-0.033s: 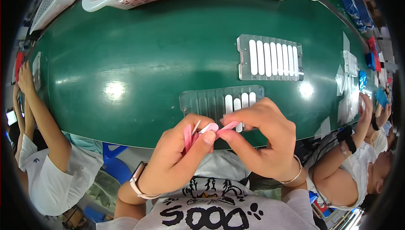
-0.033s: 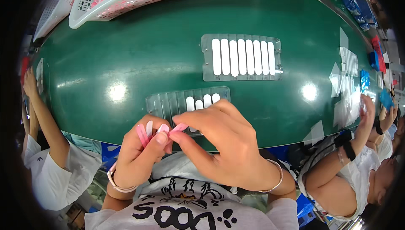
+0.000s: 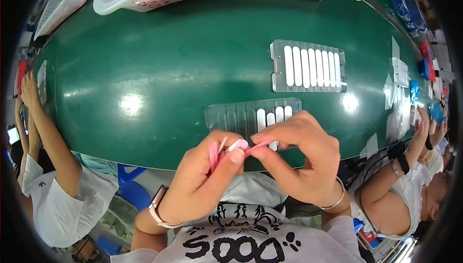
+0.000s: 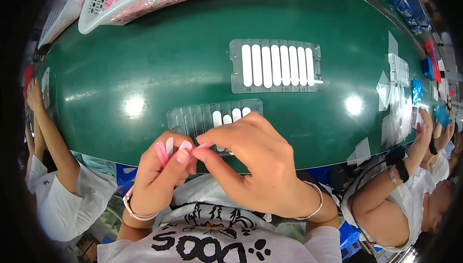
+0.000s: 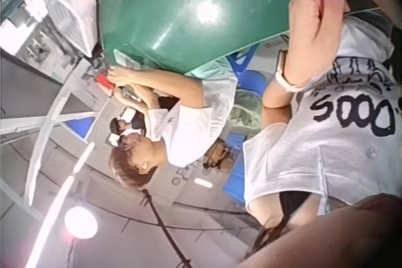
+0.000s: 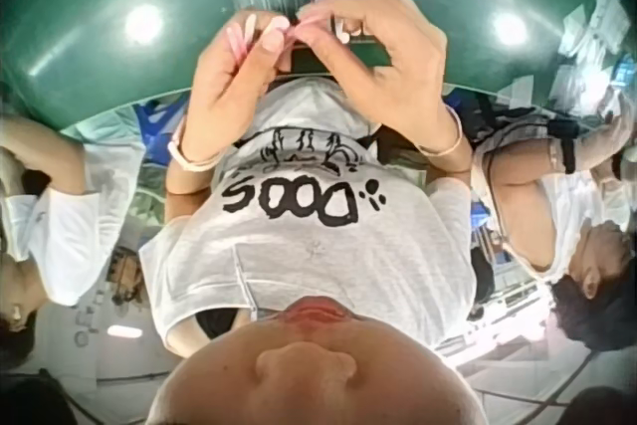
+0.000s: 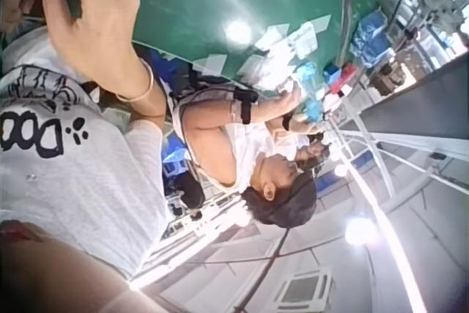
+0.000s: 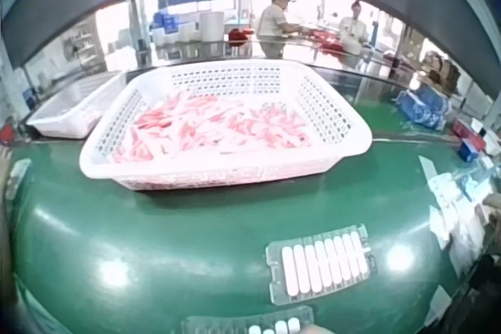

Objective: The person places white plastic inserts into clear plastic trays by hand, one by one, at a factory assembly line.

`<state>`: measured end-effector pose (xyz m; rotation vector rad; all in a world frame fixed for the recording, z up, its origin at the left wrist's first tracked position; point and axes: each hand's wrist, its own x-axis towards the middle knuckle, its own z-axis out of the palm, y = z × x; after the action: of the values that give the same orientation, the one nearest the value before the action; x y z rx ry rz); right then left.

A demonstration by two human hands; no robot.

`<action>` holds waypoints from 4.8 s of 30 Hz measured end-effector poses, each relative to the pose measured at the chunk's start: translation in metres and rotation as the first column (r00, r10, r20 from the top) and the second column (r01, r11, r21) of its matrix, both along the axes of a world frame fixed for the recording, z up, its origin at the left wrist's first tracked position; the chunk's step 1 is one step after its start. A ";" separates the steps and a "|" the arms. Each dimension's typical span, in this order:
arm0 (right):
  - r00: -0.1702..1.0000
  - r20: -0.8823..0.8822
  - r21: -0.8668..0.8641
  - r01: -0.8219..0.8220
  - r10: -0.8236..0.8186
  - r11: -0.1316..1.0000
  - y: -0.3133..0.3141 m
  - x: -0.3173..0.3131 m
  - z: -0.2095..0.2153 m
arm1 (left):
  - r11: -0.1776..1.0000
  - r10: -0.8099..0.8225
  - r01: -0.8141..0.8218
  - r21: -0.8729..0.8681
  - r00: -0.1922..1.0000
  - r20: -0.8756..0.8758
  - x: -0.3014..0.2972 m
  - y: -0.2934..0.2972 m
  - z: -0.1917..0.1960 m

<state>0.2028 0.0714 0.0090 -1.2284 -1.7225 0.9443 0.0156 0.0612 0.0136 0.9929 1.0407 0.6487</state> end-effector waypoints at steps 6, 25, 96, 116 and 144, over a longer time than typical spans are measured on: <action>0.965 0.208 0.278 0.098 -0.159 0.956 0.005 0.004 -0.002 | 0.939 0.224 -0.165 -0.301 0.959 0.172 -0.013 0.005 -0.002; 0.970 0.242 0.133 -0.046 0.012 0.990 0.005 0.001 0.002 | 0.998 0.045 -0.044 0.052 0.999 -0.015 -0.002 -0.002 -0.009; 0.856 -0.005 -0.231 -0.504 0.517 0.832 0.063 -0.022 0.020 | 0.692 0.100 0.370 -0.619 0.801 0.590 -0.029 0.009 -0.009; 0.643 0.759 0.403 -0.340 -0.104 0.850 -0.016 -0.033 -0.004 | 0.863 0.229 -0.117 0.491 0.958 -0.175 -0.033 -0.012 -0.017; 0.863 0.490 0.506 -0.169 -0.121 0.846 -0.017 -0.015 -0.017 | 0.328 0.095 0.525 0.785 0.809 -0.581 -0.041 0.005 -0.034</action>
<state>0.1878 0.0543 -0.0085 -1.1195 -2.2167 0.0909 -0.0254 0.0662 -0.0201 2.4724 0.9120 0.7407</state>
